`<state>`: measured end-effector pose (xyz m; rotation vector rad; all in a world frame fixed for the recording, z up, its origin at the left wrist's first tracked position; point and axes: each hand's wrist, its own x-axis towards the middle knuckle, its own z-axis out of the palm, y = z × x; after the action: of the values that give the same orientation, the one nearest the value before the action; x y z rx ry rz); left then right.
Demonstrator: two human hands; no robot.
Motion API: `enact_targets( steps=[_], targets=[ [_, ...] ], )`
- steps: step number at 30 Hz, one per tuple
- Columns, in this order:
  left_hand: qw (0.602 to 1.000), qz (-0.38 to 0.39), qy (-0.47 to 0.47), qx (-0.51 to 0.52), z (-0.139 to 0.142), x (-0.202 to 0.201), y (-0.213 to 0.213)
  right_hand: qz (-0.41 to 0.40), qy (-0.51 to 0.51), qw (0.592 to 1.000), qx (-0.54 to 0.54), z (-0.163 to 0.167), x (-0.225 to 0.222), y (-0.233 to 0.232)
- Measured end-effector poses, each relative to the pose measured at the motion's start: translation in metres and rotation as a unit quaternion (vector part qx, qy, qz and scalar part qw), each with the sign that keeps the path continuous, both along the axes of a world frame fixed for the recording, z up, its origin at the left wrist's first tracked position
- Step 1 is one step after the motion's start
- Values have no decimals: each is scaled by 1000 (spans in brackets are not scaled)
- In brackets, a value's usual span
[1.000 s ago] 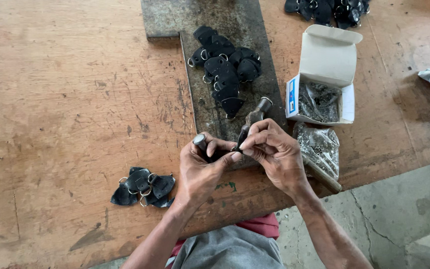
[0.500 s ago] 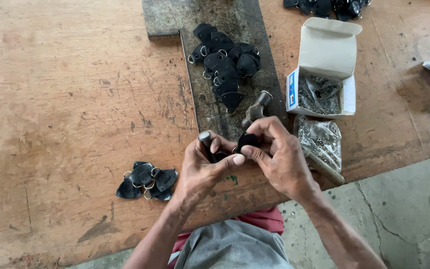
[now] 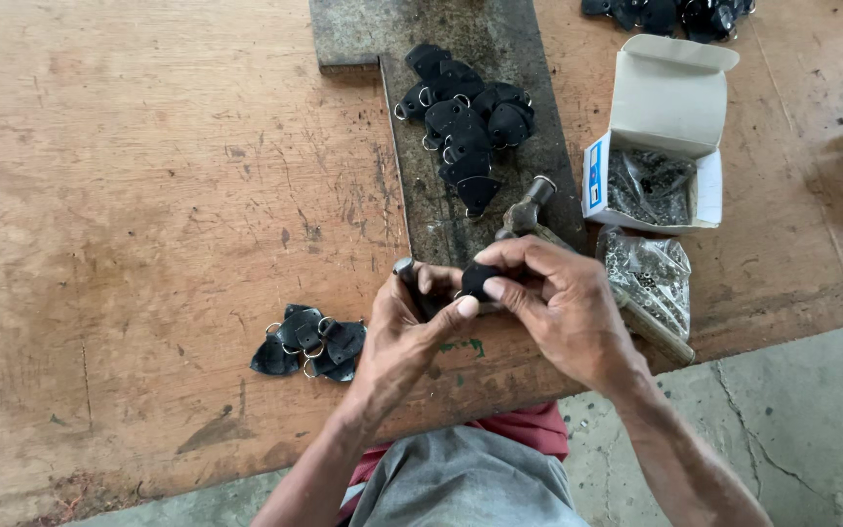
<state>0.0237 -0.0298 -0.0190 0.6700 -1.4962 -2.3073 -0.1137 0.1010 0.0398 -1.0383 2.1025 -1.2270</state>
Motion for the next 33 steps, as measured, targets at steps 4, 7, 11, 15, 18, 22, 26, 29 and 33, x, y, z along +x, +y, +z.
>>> enact_targets(
  steps=[4,7,11,15,18,22,26,29,33],
  targets=[
    [984,15,99,149,-3,6,-13,11,22,999,36,5,-10,0],
    [954,36,142,261,-7,12,-20,13,-13,998,57,6,-13,-3],
    [931,25,162,327,-6,24,-25,18,-22,984,174,-1,-12,-12],
    [920,22,176,349,0,28,-25,92,53,991,86,-16,-9,-15],
    [920,22,177,349,6,26,-23,128,284,949,39,-25,-8,-13],
    [927,10,179,331,10,25,-23,133,331,934,34,-29,-4,-7],
    [930,1,161,331,12,25,-25,168,366,915,-6,-23,1,2],
    [927,1,153,343,14,26,-25,195,381,903,-30,-15,2,6],
    [933,-19,142,329,17,28,-25,222,388,893,-46,-6,2,5]
  ],
)
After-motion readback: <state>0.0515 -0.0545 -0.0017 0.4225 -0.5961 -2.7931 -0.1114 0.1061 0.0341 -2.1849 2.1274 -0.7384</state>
